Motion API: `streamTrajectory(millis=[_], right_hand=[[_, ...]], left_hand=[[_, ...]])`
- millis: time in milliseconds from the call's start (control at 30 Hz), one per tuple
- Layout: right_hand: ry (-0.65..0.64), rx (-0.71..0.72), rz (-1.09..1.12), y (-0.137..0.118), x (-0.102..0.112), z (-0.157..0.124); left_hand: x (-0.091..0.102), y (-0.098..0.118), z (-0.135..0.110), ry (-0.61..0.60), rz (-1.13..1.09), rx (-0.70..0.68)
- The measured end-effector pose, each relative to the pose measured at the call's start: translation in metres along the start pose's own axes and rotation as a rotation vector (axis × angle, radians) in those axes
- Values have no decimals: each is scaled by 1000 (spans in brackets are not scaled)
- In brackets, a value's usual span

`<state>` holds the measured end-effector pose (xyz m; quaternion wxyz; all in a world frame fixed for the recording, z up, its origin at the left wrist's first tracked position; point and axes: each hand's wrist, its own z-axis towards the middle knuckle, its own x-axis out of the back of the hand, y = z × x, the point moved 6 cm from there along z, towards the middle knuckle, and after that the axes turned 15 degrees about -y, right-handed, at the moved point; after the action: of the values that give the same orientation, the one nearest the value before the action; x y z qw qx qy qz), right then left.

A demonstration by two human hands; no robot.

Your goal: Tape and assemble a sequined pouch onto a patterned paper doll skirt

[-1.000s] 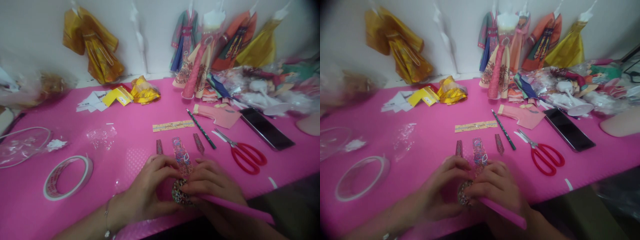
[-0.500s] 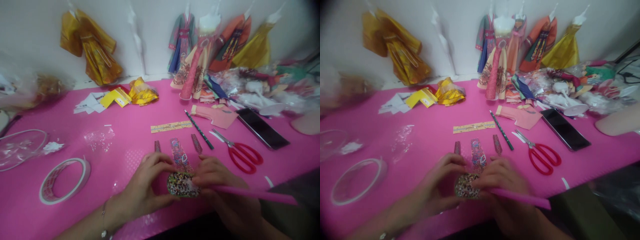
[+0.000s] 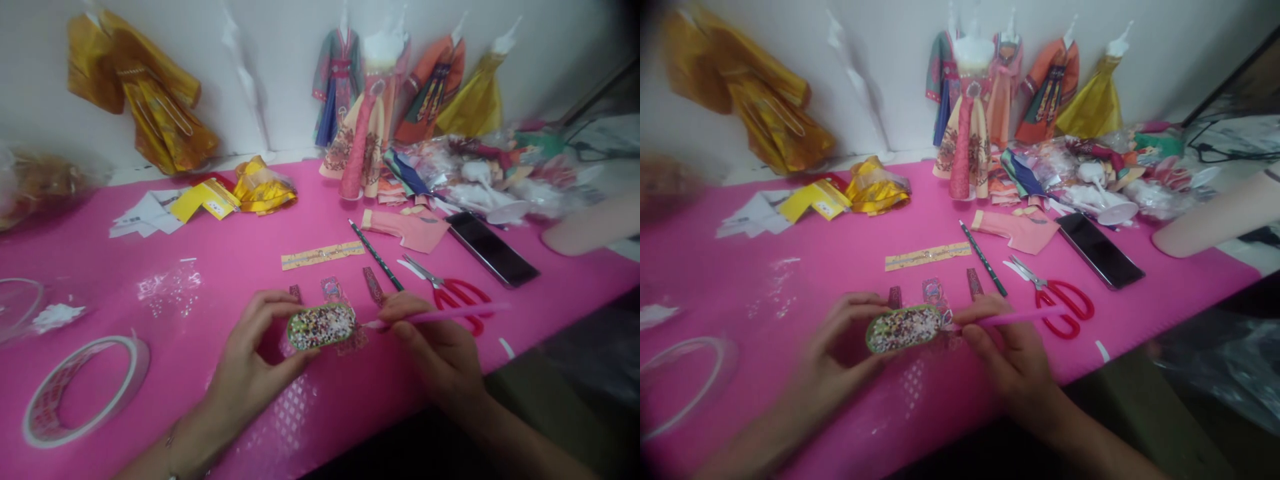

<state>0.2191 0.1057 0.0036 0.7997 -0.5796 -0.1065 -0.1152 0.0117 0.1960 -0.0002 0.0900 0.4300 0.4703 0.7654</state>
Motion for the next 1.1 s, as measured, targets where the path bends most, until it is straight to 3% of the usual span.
streamTrajectory(millis=[100,267,533,1100], right_hand=[[16,-22,42,4,1,2],[-29,-121,0,9,-3,8],[-116,-169,-203,16,-10,11],[-145,-172,-267,18,-14,10]], left_hand=[[8,-6,0,79,38,43],[12,-12,-2,111,27,73],[11,-10,-1,110,44,68],[10,-7,-1,108,1,58]])
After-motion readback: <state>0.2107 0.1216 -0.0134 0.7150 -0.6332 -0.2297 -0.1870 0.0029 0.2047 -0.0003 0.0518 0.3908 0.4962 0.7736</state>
